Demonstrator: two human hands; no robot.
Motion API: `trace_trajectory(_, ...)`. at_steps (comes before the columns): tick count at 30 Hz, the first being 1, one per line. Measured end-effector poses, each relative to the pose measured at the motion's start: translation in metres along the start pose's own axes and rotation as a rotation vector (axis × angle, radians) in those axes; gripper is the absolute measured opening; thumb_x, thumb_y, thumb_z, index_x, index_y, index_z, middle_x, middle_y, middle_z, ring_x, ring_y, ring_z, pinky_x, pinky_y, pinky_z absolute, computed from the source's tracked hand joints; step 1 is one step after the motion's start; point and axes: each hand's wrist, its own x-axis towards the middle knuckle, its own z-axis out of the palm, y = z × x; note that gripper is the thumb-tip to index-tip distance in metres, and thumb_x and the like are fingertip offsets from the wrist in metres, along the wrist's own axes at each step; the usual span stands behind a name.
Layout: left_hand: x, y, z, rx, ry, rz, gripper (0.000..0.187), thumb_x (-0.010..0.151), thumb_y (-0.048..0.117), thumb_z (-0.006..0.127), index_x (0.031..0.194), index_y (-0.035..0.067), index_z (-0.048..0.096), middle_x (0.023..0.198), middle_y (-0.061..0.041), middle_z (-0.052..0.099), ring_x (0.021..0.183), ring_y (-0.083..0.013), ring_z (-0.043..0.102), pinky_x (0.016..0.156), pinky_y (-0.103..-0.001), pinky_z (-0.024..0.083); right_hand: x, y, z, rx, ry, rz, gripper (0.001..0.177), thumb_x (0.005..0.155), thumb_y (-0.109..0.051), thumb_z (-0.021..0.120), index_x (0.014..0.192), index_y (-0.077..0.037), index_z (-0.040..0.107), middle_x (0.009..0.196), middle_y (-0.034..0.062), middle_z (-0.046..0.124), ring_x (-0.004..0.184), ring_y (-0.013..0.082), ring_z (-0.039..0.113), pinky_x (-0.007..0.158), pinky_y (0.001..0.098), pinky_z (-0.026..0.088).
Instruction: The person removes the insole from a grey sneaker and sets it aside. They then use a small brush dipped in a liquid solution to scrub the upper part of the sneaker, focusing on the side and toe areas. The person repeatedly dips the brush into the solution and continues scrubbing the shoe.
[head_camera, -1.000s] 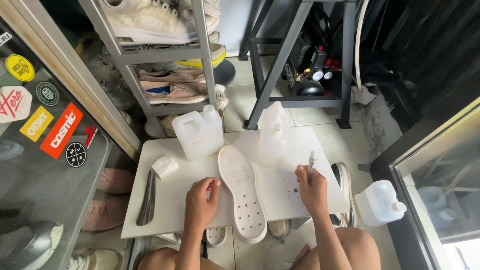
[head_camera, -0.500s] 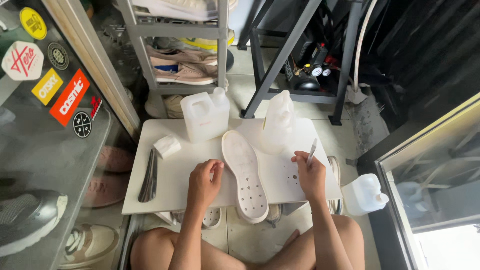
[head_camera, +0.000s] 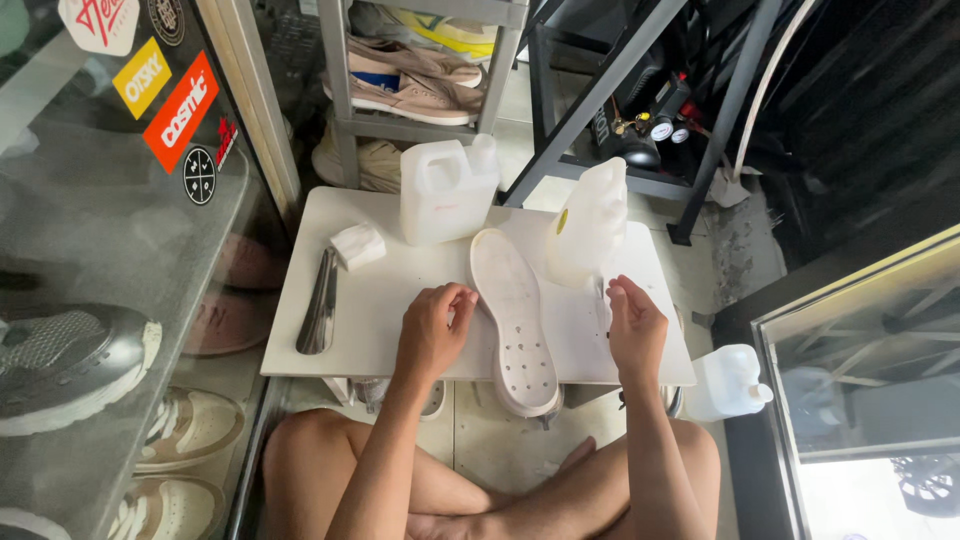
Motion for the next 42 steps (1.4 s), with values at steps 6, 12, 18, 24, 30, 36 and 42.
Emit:
trace_trajectory(6,0.0,0.0,-0.001,-0.012,0.026,0.041,0.028,0.094,0.032,0.051,0.091,0.008,0.064,0.073,-0.01,0.064,0.08,-0.026,0.065,0.073,-0.039,0.054,0.017,0.026,-0.015,-0.001,0.068,-0.051,0.019,0.088,0.0,0.064,0.107,-0.001,0.065,0.089,0.0169,0.065,0.085,0.026,0.065,0.078,0.0376,0.053)
trace_trajectory(12,0.001,-0.002,0.0,-0.037,0.042,0.07,0.027,0.096,0.031,0.051,0.091,0.008,0.065,0.073,-0.011,0.064,0.079,-0.0265,0.065,0.073,-0.039,0.053,0.041,0.074,-0.038,0.031,0.133,-0.083,0.014,0.085,-0.001,0.072,0.098,-0.005,0.07,0.079,0.0071,0.063,0.076,0.0094,0.058,0.07,0.0248,0.051)
trace_trajectory(18,0.001,0.009,-0.005,-0.006,-0.009,0.019,0.029,0.097,0.031,0.049,0.093,0.007,0.065,0.074,-0.011,0.064,0.078,-0.025,0.066,0.071,-0.036,0.055,0.063,0.107,-0.046,0.035,0.21,-0.069,0.011,0.095,-0.008,0.066,0.087,-0.001,0.07,0.062,0.0082,0.059,0.057,0.0133,0.058,0.064,0.0289,0.052)
trace_trajectory(24,0.002,0.005,-0.001,0.056,0.025,0.057,0.027,0.096,0.03,0.051,0.092,0.006,0.064,0.072,-0.01,0.063,0.077,-0.0261,0.066,0.07,-0.037,0.055,0.052,0.104,-0.046,0.09,0.184,0.043,0.061,0.106,-0.043,0.04,0.059,-0.007,0.056,0.042,0.0024,0.039,0.038,0.0092,0.038,0.043,0.0212,0.034)
trace_trajectory(30,0.003,0.008,-0.001,0.042,-0.024,-0.015,0.029,0.096,0.031,0.049,0.097,0.006,0.063,0.077,-0.011,0.063,0.081,-0.0265,0.066,0.069,-0.036,0.056,0.042,0.077,-0.059,-0.26,-0.221,-0.21,0.025,0.084,-0.009,0.07,0.109,-0.006,0.069,0.1,0.0162,0.067,0.085,0.028,0.063,0.072,0.0338,0.05)
trace_trajectory(36,0.003,0.002,0.002,0.052,-0.008,0.009,0.029,0.096,0.033,0.05,0.097,0.007,0.064,0.077,-0.011,0.063,0.081,-0.0263,0.067,0.069,-0.036,0.057,0.042,0.09,-0.057,-0.363,-0.194,-0.329,0.021,0.079,-0.006,0.073,0.098,-0.013,0.074,0.082,0.0092,0.068,0.068,0.0202,0.062,0.063,0.0295,0.05)
trace_trajectory(42,0.002,0.001,0.0,0.031,-0.04,-0.045,0.03,0.095,0.034,0.049,0.098,0.008,0.063,0.079,-0.011,0.063,0.083,-0.0257,0.068,0.07,-0.035,0.058,0.058,0.074,-0.063,-0.422,-0.397,-0.167,0.025,0.073,-0.006,0.075,0.098,-0.005,0.073,0.085,0.0175,0.066,0.074,0.0272,0.064,0.066,0.0362,0.053)
